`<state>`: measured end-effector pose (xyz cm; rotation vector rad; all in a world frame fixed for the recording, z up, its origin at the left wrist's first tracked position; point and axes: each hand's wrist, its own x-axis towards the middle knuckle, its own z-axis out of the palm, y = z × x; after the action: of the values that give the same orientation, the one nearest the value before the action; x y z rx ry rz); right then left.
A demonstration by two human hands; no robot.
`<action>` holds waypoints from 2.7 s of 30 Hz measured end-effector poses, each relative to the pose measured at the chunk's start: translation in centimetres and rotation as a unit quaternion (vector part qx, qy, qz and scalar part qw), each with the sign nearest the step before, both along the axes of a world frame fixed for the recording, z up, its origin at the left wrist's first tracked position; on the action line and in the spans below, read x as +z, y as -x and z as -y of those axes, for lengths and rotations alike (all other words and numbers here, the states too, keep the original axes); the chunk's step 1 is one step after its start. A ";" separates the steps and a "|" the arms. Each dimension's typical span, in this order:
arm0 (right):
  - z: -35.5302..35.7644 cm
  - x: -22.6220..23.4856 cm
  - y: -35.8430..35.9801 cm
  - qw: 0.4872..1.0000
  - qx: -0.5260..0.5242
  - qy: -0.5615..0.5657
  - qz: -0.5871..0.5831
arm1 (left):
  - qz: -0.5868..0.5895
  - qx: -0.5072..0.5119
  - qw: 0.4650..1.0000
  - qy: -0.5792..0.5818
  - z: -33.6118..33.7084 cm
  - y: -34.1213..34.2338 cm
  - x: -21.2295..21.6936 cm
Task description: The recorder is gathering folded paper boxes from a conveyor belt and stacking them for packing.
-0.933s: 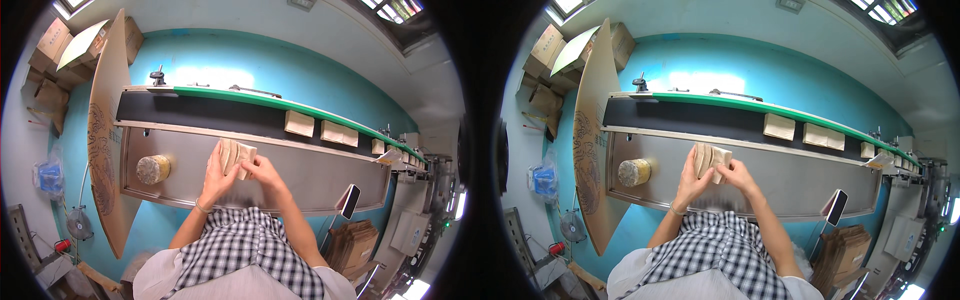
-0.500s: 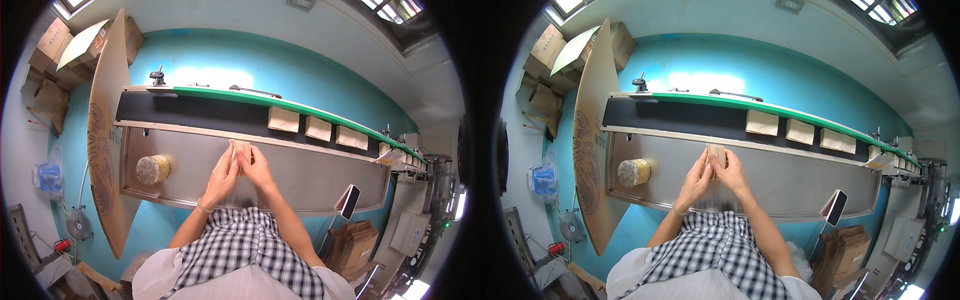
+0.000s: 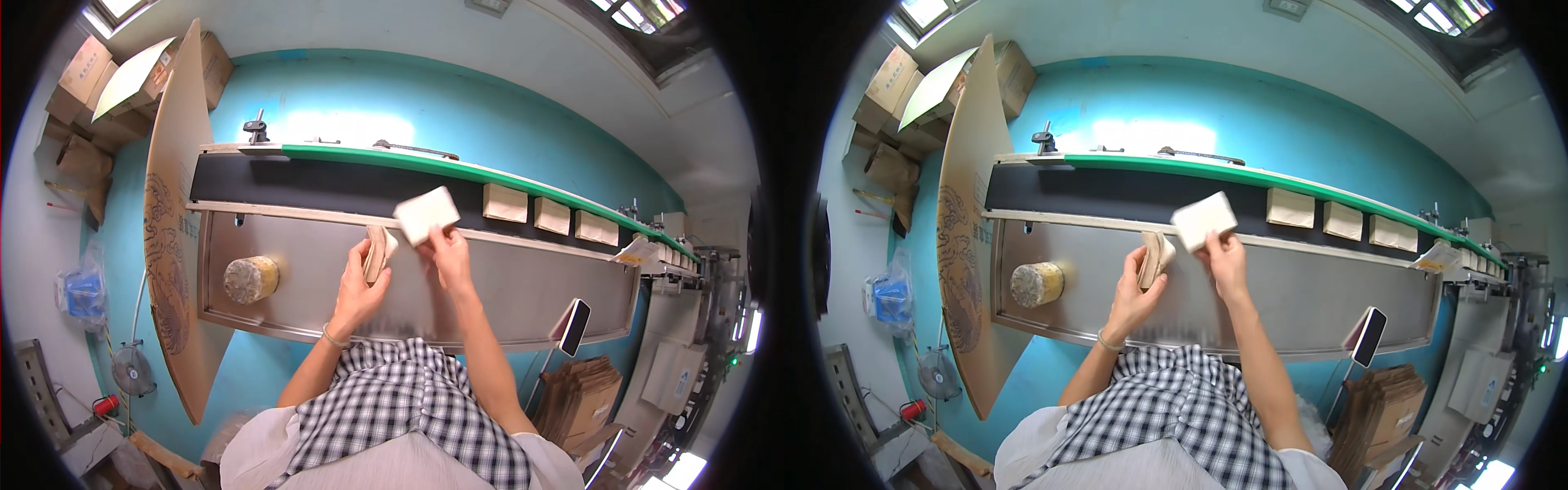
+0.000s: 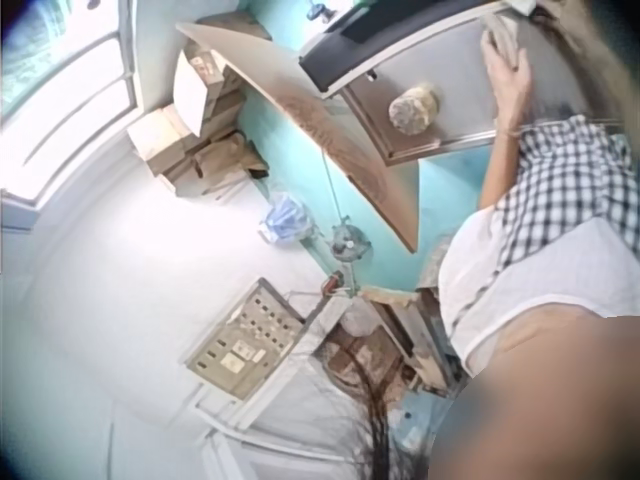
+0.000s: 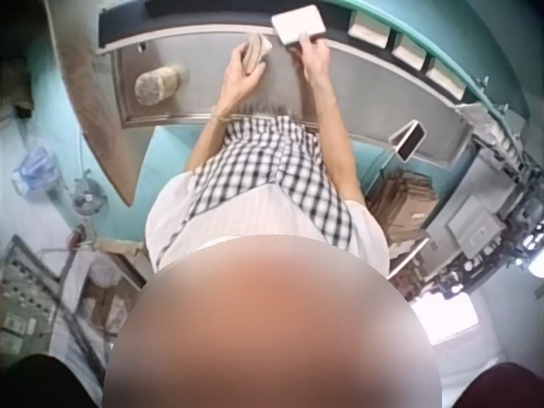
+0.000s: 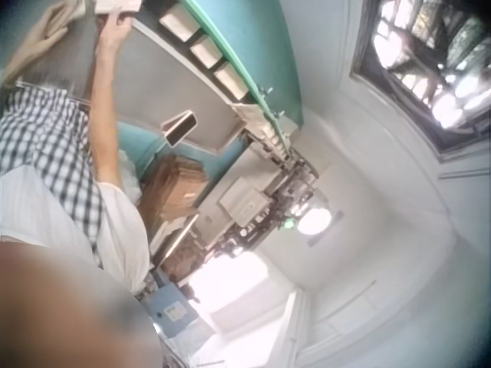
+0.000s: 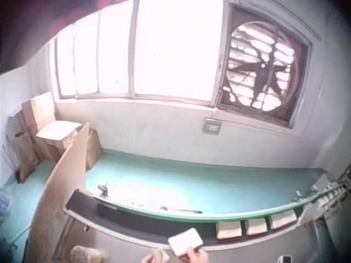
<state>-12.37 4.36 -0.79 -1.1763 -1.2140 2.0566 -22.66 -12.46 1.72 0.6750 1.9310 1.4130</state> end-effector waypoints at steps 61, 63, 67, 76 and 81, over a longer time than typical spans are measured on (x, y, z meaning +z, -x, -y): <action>4.2 -1.5 -4.7 0.965 0.084 -0.248 0.009 | -0.014 -0.122 0.982 -0.141 -2.5 -0.8 -2.7; 1.7 -1.2 -4.5 0.975 0.072 -0.210 0.002 | -0.025 -0.085 0.989 -0.116 -1.8 -0.7 -3.2; -6.2 -1.1 -4.2 0.967 -0.083 -0.242 0.018 | 0.043 -0.051 0.990 -0.124 -1.3 -0.2 -4.8; -10.6 -5.6 -7.5 0.909 -0.323 -0.263 -0.017 | -0.059 -0.195 0.978 -0.038 2.7 -2.4 1.0; -9.2 -5.0 -9.1 0.863 -0.201 -0.446 0.122 | 0.043 -0.345 0.937 0.019 10.1 -4.9 3.2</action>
<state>-3.24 13.60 -5.82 -1.0796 -1.6008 0.8496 -17.75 -22.53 4.94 1.1145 1.4277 0.9350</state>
